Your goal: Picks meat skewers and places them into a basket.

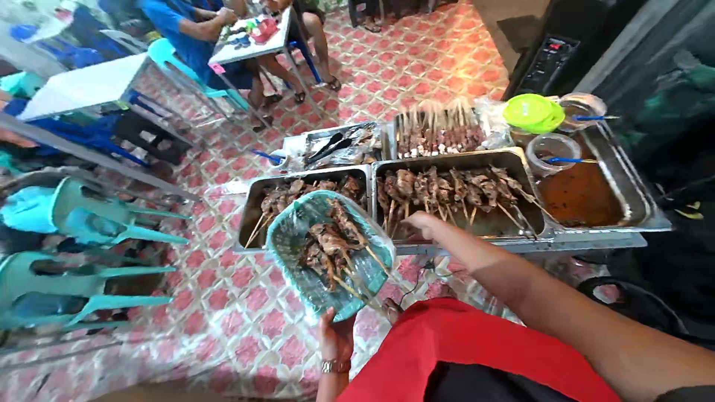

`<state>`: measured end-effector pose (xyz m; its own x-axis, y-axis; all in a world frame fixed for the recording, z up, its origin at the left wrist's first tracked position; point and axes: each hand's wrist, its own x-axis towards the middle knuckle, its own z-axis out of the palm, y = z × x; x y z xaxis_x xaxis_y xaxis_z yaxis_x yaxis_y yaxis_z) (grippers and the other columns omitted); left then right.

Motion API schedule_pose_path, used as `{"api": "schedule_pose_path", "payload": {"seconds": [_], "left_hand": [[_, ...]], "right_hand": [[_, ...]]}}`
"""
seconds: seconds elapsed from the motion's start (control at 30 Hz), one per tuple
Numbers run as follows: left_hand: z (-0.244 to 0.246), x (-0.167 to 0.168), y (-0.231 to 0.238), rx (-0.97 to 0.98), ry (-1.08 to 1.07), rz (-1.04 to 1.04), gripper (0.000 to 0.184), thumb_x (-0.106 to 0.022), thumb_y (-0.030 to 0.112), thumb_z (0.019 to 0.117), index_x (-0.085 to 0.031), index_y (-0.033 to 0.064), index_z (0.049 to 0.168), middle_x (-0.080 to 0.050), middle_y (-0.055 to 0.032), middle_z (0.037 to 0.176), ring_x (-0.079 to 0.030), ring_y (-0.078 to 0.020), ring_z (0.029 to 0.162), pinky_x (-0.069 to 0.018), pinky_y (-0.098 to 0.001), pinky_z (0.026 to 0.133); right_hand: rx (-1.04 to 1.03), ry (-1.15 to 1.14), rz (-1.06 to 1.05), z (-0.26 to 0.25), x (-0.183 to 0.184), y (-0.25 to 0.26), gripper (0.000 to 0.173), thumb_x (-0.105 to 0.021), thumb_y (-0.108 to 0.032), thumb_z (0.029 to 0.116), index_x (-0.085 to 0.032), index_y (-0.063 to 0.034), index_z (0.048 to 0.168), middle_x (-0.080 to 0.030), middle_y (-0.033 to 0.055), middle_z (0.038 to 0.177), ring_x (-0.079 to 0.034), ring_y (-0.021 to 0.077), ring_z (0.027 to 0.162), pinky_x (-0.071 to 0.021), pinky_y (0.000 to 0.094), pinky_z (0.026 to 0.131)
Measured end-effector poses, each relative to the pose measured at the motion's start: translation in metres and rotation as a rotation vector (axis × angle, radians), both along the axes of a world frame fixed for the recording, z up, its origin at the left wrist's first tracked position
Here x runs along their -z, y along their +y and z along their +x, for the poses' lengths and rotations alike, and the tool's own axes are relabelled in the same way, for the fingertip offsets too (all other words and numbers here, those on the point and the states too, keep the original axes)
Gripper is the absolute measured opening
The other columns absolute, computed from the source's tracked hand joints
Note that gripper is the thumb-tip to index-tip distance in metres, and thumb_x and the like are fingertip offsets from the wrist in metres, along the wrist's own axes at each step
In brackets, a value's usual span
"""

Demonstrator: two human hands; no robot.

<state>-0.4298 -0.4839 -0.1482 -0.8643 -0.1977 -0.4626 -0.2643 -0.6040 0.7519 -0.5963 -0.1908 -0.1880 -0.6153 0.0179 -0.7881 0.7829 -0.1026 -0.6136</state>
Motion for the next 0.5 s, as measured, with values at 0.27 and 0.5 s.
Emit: {"api": "schedule_pose_path", "payload": {"seconds": [0.27, 0.5], "left_hand": [[0.0, 0.001, -0.026, 0.091, -0.075, -0.105, 0.037, -0.038, 0.017, 0.0967, -0.046, 0.0003, 0.129, -0.069, -0.0092, 0.104, -0.07, -0.0169, 0.092, -0.0599, -0.0369, 0.084], [-0.014, 0.007, -0.023, 0.241, 0.017, -0.059, 0.04, -0.037, 0.022, 0.0978, -0.044, 0.003, 0.132, -0.069, -0.0089, 0.111, -0.07, -0.018, 0.099, -0.0592, -0.0401, 0.089]], "right_hand": [[-0.273, 0.235, -0.053, 0.062, -0.094, 0.017, 0.018, -0.045, -0.008, 0.1076, -0.056, -0.0028, 0.121, -0.057, -0.0007, 0.081, -0.048, 0.0042, 0.054, -0.0439, 0.0197, 0.051], [-0.548, 0.306, -0.226, 0.082, -0.134, -0.084, 0.019, -0.052, -0.012, 0.1053, -0.059, -0.0018, 0.12, -0.059, -0.0009, 0.081, -0.048, 0.0024, 0.055, -0.044, 0.0197, 0.052]]}}
